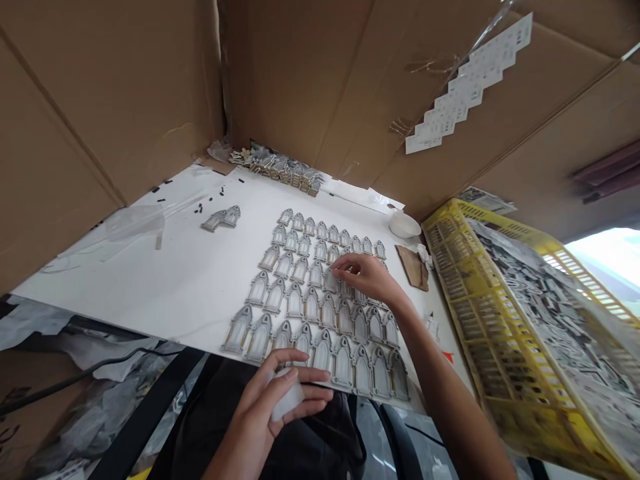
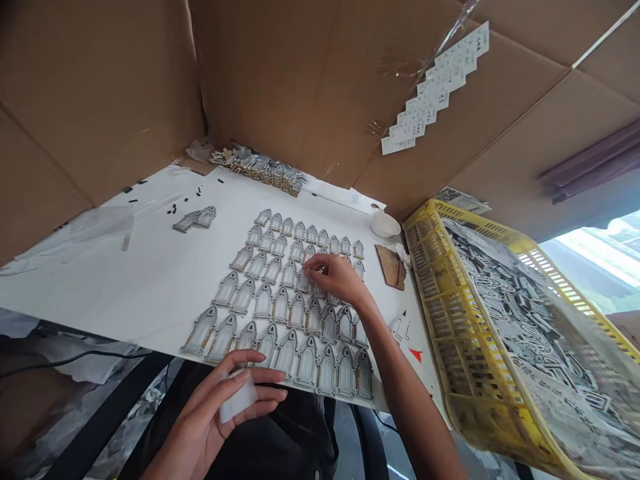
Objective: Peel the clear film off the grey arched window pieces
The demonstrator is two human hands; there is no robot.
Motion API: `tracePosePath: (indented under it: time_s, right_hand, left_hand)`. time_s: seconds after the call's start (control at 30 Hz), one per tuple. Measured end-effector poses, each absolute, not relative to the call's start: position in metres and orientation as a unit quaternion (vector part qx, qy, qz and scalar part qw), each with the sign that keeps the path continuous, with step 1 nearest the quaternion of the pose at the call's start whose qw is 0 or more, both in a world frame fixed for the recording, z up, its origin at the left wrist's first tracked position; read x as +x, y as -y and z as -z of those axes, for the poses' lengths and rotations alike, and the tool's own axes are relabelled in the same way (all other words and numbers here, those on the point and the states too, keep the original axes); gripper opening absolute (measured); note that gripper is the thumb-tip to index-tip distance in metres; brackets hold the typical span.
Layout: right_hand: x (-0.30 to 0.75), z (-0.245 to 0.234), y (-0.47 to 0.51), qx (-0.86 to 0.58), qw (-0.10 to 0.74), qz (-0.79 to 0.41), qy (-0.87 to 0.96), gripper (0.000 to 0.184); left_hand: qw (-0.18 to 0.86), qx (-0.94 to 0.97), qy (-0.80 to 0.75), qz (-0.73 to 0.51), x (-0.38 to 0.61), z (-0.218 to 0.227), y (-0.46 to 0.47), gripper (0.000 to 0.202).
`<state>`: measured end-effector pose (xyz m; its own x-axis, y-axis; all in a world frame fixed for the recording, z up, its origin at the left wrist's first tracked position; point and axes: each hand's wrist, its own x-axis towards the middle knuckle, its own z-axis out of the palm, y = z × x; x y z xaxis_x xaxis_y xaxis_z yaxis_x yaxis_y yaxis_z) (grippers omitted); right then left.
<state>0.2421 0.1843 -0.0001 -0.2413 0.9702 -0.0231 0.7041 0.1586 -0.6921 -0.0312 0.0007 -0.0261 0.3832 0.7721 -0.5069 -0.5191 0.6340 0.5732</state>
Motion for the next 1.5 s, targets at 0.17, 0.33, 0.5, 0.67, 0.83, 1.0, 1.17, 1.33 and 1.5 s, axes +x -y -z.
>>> tracePosePath:
  time_s: [0.17,0.33,0.5,0.67,0.83,1.0,1.17,1.33,1.5]
  right_hand:
    - [0.248,0.006,-0.183,-0.583,0.24,-0.304,0.714,0.018]
    - [0.249,0.011,-0.182,-0.58,0.253,-0.324,0.703,0.02]
    - [0.249,0.018,-0.183,-0.578,0.268,-0.334,0.695,0.02]
    - [0.248,0.02,-0.183,-0.569,0.275,-0.343,0.695,0.018]
    - [0.243,0.018,-0.183,-0.569,0.285,-0.318,0.703,0.013]
    - [0.238,0.02,-0.186,-0.575,0.287,-0.301,0.705,0.014]
    - [0.235,0.021,-0.188,-0.583,0.293,-0.301,0.696,0.016]
    - [0.238,0.019,-0.185,-0.588,0.301,-0.307,0.685,0.017]
    - [0.239,0.019,-0.182,-0.591,0.3,-0.302,0.685,0.012]
  left_hand:
    - [0.801,0.16,-0.401,-0.415,-0.029,0.029,-0.002,0.046]
    - [0.792,0.196,-0.411,-0.407,-0.028,0.023,-0.002,0.049]
    - [0.782,0.258,-0.407,-0.396,-0.018,0.0,-0.024,0.049]
    - [0.752,0.367,-0.363,-0.41,-0.005,-0.032,-0.097,0.039]
    - [0.705,0.447,-0.338,-0.434,0.018,-0.047,-0.197,0.032]
    - [0.699,0.466,-0.352,-0.412,0.039,-0.038,-0.258,0.018]
    - [0.683,0.498,-0.367,-0.387,0.036,-0.024,-0.275,0.024]
    - [0.667,0.518,-0.378,-0.378,0.023,-0.017,-0.279,0.028]
    - [0.672,0.523,-0.387,-0.353,0.019,-0.006,-0.277,0.03]
